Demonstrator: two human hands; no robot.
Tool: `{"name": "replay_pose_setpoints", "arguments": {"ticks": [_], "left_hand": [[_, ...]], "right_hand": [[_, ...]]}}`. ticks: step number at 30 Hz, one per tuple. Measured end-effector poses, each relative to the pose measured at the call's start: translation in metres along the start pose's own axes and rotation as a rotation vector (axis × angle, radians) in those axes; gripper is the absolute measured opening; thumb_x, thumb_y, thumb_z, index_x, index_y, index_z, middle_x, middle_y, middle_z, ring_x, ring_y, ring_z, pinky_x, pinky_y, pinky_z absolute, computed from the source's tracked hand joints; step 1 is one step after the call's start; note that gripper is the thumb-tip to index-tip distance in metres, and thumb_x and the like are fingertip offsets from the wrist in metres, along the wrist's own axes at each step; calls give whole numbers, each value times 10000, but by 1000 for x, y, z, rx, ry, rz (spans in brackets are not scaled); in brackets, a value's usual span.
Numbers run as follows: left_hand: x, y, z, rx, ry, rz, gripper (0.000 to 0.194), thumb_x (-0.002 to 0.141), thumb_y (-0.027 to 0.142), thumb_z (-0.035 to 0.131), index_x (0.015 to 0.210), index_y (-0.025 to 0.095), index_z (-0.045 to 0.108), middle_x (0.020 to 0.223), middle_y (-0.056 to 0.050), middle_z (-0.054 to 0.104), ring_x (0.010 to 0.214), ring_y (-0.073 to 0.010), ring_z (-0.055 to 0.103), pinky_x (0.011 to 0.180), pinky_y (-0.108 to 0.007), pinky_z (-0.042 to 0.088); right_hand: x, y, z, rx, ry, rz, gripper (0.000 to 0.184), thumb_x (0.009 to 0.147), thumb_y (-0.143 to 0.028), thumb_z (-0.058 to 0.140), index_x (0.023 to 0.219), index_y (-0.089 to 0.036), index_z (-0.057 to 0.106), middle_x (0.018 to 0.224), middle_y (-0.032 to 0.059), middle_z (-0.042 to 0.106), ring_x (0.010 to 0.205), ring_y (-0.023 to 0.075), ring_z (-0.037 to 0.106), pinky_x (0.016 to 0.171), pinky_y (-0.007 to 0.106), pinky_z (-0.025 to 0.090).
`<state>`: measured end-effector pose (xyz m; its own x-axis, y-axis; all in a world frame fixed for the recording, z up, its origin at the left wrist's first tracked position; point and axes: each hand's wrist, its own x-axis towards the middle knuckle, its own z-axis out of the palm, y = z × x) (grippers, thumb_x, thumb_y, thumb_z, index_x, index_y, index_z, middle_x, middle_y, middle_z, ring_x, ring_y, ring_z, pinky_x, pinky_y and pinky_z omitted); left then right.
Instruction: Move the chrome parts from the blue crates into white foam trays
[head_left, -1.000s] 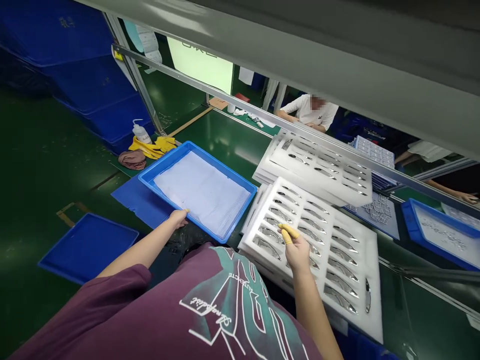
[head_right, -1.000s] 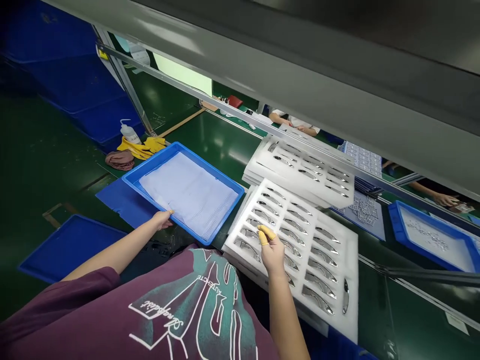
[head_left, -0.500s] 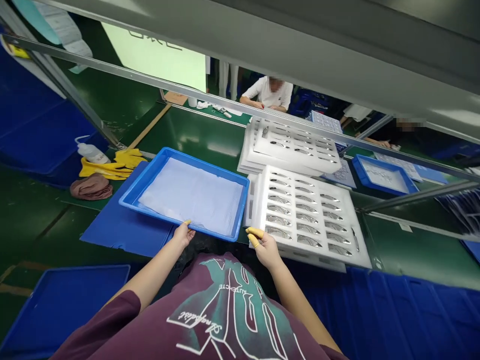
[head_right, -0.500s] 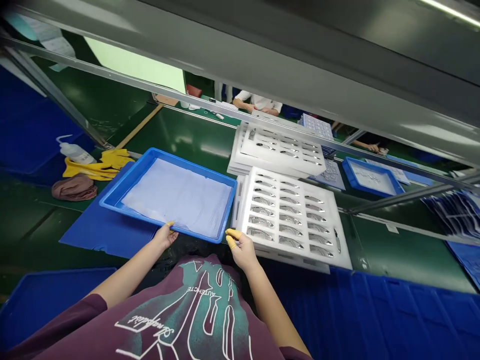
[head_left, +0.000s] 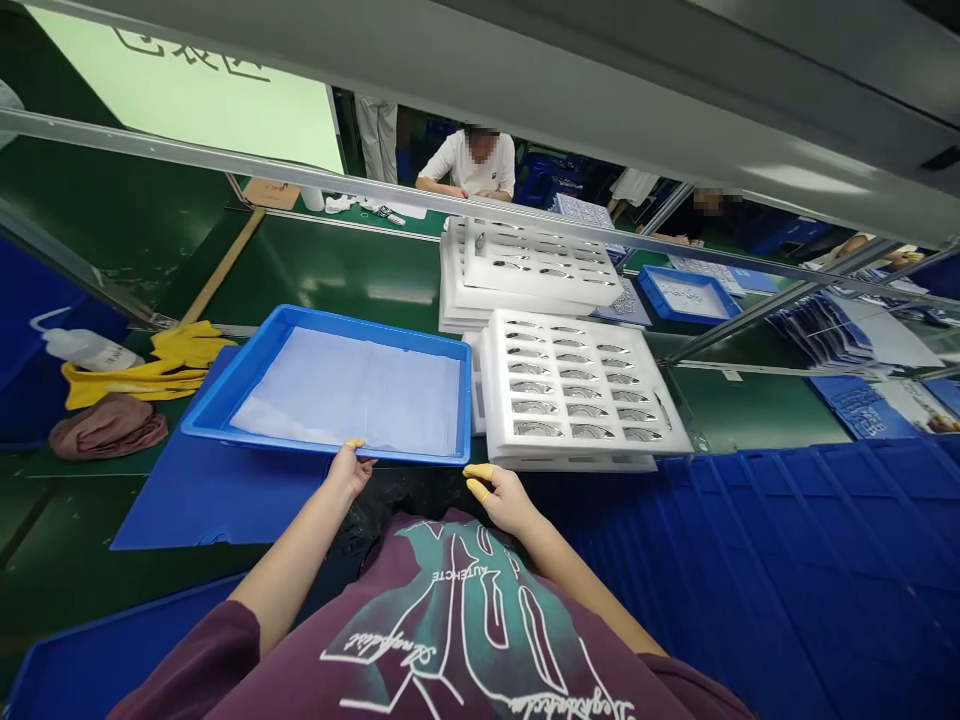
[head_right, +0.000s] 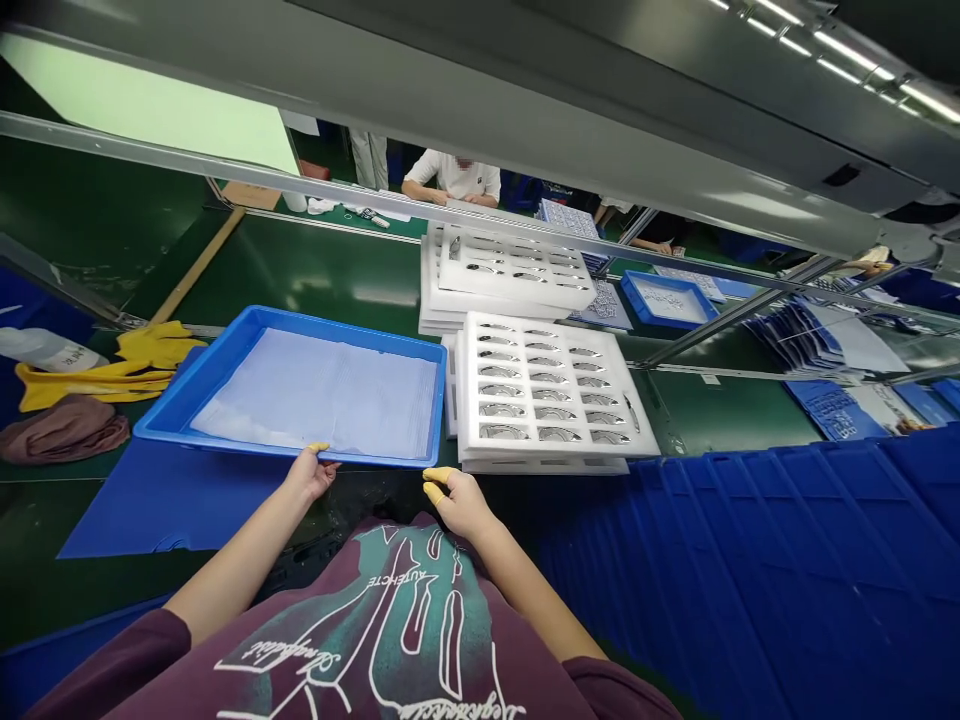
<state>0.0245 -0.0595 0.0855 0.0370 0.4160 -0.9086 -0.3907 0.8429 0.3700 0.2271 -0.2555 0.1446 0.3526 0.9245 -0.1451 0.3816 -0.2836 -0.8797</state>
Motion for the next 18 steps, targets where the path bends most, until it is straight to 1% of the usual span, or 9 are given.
{"name": "replay_pose_setpoints", "arguments": {"ticks": [3, 6, 8, 10, 12, 14, 16, 18], "left_hand": [[-17, 0, -6, -15, 2, 51, 110, 722, 77, 513, 758, 173, 472, 560, 16, 464, 406, -87, 446, 330, -146, 229], [-35, -2, -21, -17, -6, 114, 128, 695, 78, 524, 762, 175, 474, 572, 19, 480, 401, -83, 429, 338, -158, 248], [-46, -3, -32, -25, -15, 166, 151, 672, 84, 540, 780, 177, 491, 597, 16, 506, 415, -87, 441, 351, -169, 278], [-54, -6, -42, -38, -17, 221, 165, 657, 93, 548, 791, 178, 501, 621, 12, 527, 440, -97, 467, 367, -180, 314], [-63, -11, -52, -49, -5, 267, 167, 651, 104, 554, 792, 180, 506, 635, 10, 539, 463, -107, 489, 383, -190, 344], [-73, -21, -61, -65, 9, 304, 167, 646, 110, 560, 787, 181, 508, 638, 11, 544, 474, -113, 499, 392, -198, 362], [-85, -35, -70, -91, 21, 330, 164, 641, 108, 563, 778, 181, 511, 633, 14, 542, 476, -116, 503, 394, -203, 371], [-98, -53, -81, -125, 39, 354, 157, 640, 102, 562, 768, 182, 519, 629, 16, 546, 477, -119, 509, 392, -207, 381]], "right_hand": [[2, 3, -6, 35, -11, 2, 254, 768, -330, 622, 957, -237, 765, 1020, 83, 754, 981, 249, 700, 954, 469, 540], [2, 5, -11, 102, 8, -5, 247, 753, -345, 637, 937, -243, 766, 1006, 78, 755, 971, 247, 699, 965, 470, 534], [1, 9, -12, 193, 26, 10, 246, 741, -364, 648, 920, -241, 763, 999, 77, 756, 959, 240, 699, 960, 457, 539], [-1, 14, -12, 319, 42, 55, 275, 720, -398, 664, 923, -235, 753, 1001, 81, 754, 954, 235, 699, 947, 444, 546], [-3, 21, -11, 450, 54, 111, 363, 686, -452, 689, 968, -228, 735, 1026, 91, 749, 958, 237, 696, 951, 447, 543], [-6, 26, -12, 553, 38, 153, 496, 658, -516, 708, 1060, -224, 704, 1095, 107, 730, 979, 240, 690, 972, 460, 528], [-7, 30, -14, 615, -30, 183, 633, 658, -579, 702, 1185, -233, 647, 1223, 123, 680, 1045, 249, 673, 985, 473, 516], [-6, 32, -18, 647, -138, 195, 759, 670, -637, 682, 1312, -252, 560, 1365, 135, 587, 1151, 264, 631, 1002, 479, 501]]}}
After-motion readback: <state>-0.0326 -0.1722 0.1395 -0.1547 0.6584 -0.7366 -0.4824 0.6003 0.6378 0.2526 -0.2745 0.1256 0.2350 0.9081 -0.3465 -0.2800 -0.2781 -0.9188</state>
